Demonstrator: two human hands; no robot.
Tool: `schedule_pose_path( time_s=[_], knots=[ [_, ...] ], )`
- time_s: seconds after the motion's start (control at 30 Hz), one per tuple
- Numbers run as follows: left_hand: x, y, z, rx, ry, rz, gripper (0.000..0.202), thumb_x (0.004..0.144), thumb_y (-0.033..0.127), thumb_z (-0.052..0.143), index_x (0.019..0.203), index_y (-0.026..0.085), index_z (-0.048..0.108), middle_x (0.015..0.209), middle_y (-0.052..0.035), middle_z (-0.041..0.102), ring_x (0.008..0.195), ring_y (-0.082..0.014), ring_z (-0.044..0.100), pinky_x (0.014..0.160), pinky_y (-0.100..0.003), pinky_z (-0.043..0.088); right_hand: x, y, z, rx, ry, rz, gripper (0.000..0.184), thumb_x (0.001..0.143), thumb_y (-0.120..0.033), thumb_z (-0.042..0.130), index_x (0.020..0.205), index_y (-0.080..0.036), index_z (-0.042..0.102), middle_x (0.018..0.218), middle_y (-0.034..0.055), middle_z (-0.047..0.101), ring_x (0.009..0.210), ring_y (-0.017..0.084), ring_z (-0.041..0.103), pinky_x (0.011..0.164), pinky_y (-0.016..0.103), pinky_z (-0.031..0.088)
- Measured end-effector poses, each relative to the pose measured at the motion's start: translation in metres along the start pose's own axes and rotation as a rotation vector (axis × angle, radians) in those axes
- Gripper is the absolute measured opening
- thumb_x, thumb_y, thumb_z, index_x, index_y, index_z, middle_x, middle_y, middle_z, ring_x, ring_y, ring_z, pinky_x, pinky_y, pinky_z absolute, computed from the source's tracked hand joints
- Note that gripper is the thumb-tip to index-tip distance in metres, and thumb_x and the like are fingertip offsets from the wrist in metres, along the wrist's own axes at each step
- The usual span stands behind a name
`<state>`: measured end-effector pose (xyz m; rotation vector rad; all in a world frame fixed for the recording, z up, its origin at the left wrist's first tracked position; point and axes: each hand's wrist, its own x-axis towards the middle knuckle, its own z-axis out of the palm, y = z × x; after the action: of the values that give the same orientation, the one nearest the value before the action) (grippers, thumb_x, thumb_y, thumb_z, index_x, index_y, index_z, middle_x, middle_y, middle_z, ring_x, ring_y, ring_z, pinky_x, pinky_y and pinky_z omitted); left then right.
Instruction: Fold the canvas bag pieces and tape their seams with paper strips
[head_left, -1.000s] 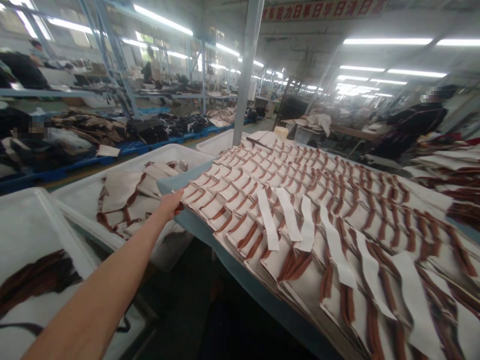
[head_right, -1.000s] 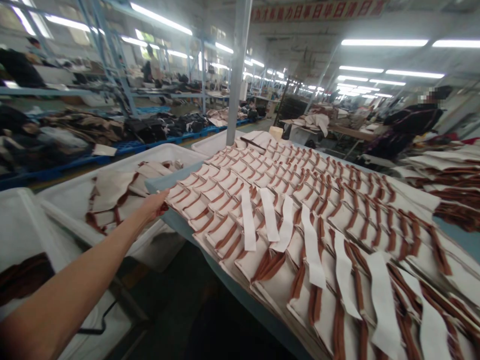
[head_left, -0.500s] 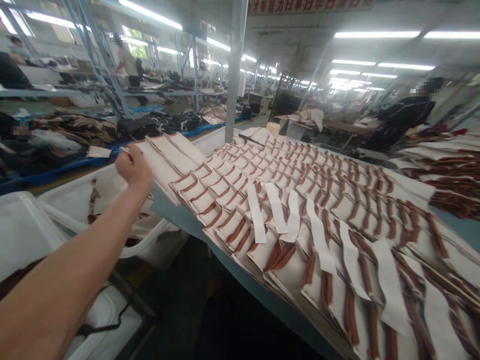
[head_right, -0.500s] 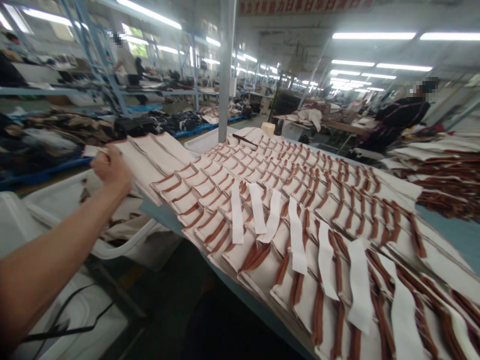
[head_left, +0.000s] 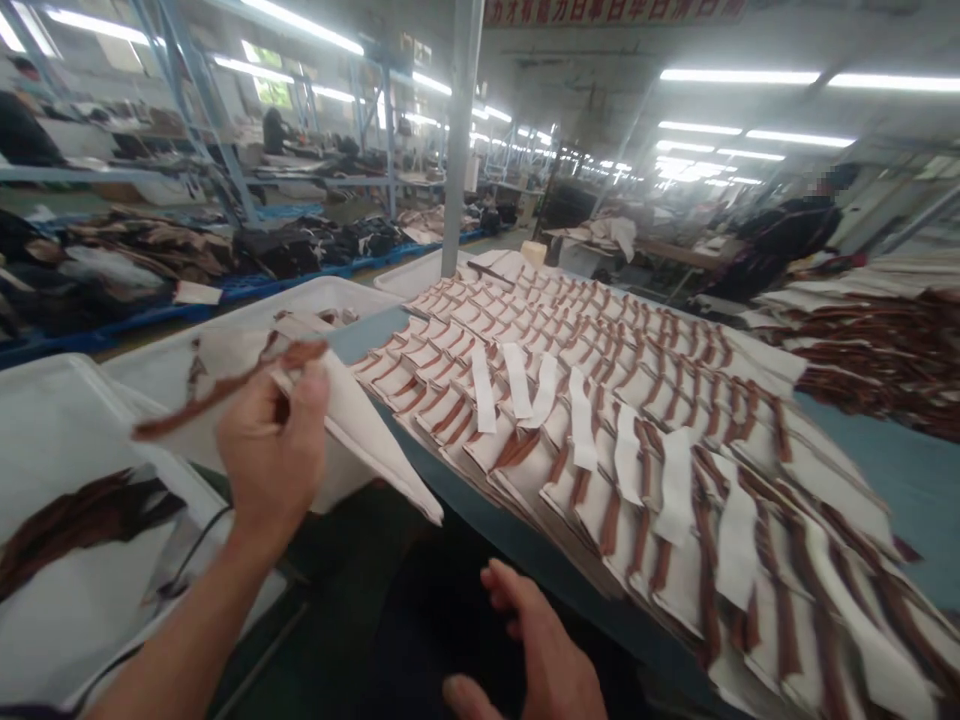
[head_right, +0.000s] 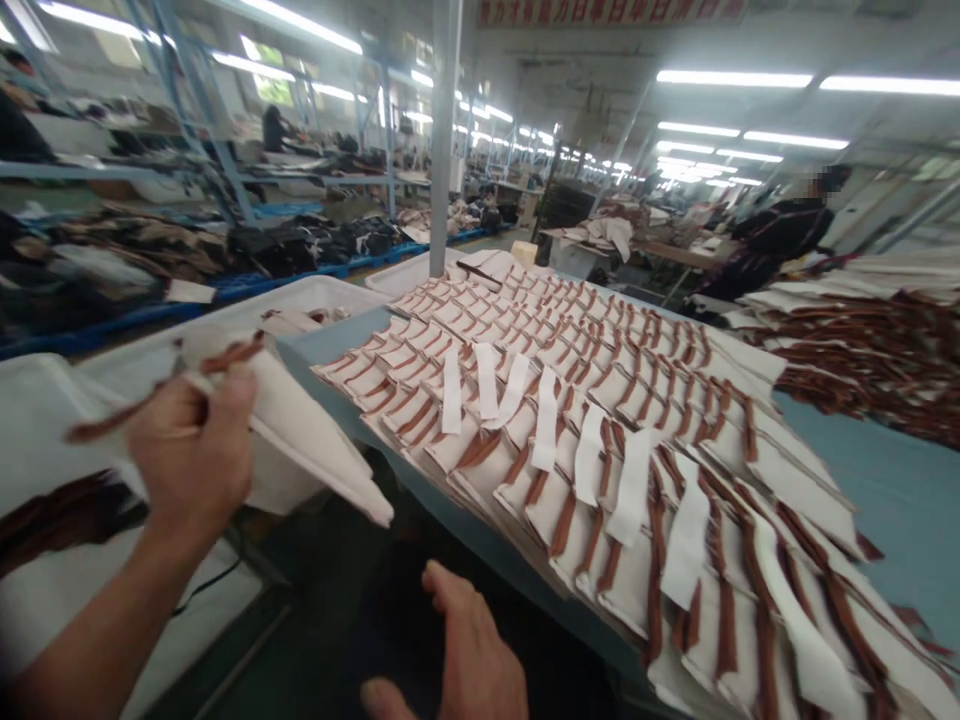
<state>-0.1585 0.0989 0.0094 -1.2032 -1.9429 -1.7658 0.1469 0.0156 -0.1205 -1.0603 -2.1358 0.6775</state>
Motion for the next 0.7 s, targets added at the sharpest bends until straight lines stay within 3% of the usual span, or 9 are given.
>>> schedule_pose_path(
  time_s=[0.03, 0.1, 0.2, 0.3, 0.4, 0.47, 0.57, 0.7],
  knots=[
    [-0.026, 0.012, -0.006, -0.008, -0.049, -0.004, 0.035, 0.094, 0.046, 0.071, 0.069, 0.022, 0.063, 0.06, 0.0062, 0.054, 0.059, -0.0142, 0.048, 0.057, -0.028, 0.037, 0.008, -0.007, 0.0, -0.064, 0.117, -0.147, 0.092, 0.089, -0.037, 0.094, 0.168, -0.02, 0.051, 0.149, 0.0204, 0.079, 0.126, 0.041, 0.083, 0.098, 0.047, 0.076],
    [-0.076, 0.033, -0.017, -0.037, -0.136, -0.022, 0.03, 0.094, 0.045, 0.07, 0.074, 0.023, 0.071, 0.057, 0.0062, 0.06, 0.052, -0.0153, 0.052, 0.052, -0.028, 0.041, 0.022, -0.023, 0.002, -0.184, 0.281, -0.24, 0.086, 0.094, -0.043, 0.086, 0.166, -0.012, 0.052, 0.149, 0.0253, 0.078, 0.131, 0.043, 0.081, 0.102, 0.052, 0.075],
    [-0.137, 0.062, -0.027, -0.084, -0.228, -0.049, 0.024, 0.097, 0.039, 0.069, 0.08, 0.025, 0.077, 0.06, 0.0054, 0.071, 0.049, -0.0159, 0.061, 0.049, -0.026, 0.046, 0.026, -0.039, 0.003, -0.327, 0.447, -0.264, 0.05, 0.105, -0.031, 0.066, 0.151, -0.012, 0.062, 0.132, 0.0226, 0.086, 0.116, 0.037, 0.087, 0.093, 0.048, 0.076],
    [-0.18, 0.085, -0.031, -0.121, -0.304, -0.078, 0.028, 0.103, 0.035, 0.066, 0.078, 0.026, 0.073, 0.059, 0.0064, 0.069, 0.046, -0.0148, 0.062, 0.048, -0.024, 0.048, 0.009, -0.04, -0.009, -0.371, 0.511, -0.255, 0.03, 0.108, -0.016, 0.053, 0.134, -0.018, 0.069, 0.114, 0.0154, 0.09, 0.099, 0.027, 0.089, 0.082, 0.036, 0.073],
    [-0.209, 0.102, -0.031, -0.189, -0.366, -0.082, 0.026, 0.103, 0.033, 0.068, 0.078, 0.028, 0.071, 0.058, 0.0079, 0.066, 0.043, -0.0145, 0.06, 0.045, -0.024, 0.049, -0.015, -0.037, -0.031, -0.341, 0.499, -0.227, 0.02, 0.114, -0.02, 0.054, 0.126, -0.02, 0.07, 0.099, 0.0103, 0.089, 0.084, 0.022, 0.087, 0.074, 0.03, 0.067],
    [-0.225, 0.106, -0.034, -0.276, -0.456, -0.062, 0.018, 0.102, 0.034, 0.07, 0.085, 0.029, 0.073, 0.064, 0.007, 0.072, 0.048, -0.0163, 0.066, 0.048, -0.025, 0.054, -0.028, -0.034, -0.047, -0.299, 0.468, -0.183, 0.017, 0.117, -0.023, 0.054, 0.119, -0.02, 0.07, 0.086, 0.0061, 0.085, 0.07, 0.018, 0.081, 0.065, 0.027, 0.061],
    [-0.245, 0.096, -0.043, -0.347, -0.606, -0.052, 0.016, 0.108, 0.039, 0.067, 0.101, 0.029, 0.078, 0.08, 0.0021, 0.082, 0.064, -0.0207, 0.08, 0.059, -0.028, 0.064, -0.046, -0.026, -0.07, -0.231, 0.392, -0.115, 0.024, 0.12, -0.025, 0.051, 0.114, -0.02, 0.074, 0.079, 0.0027, 0.079, 0.062, 0.015, 0.074, 0.06, 0.025, 0.055],
    [-0.258, 0.072, -0.055, -0.277, -0.608, -0.049, 0.018, 0.109, 0.04, 0.069, 0.12, 0.029, 0.078, 0.104, -0.0045, 0.087, 0.084, -0.0249, 0.084, 0.077, -0.035, 0.07, -0.066, -0.014, -0.096, -0.203, 0.319, -0.139, 0.032, 0.123, -0.03, 0.048, 0.114, -0.019, 0.077, 0.075, 0.0025, 0.077, 0.061, 0.014, 0.07, 0.06, 0.025, 0.052]
  ],
)
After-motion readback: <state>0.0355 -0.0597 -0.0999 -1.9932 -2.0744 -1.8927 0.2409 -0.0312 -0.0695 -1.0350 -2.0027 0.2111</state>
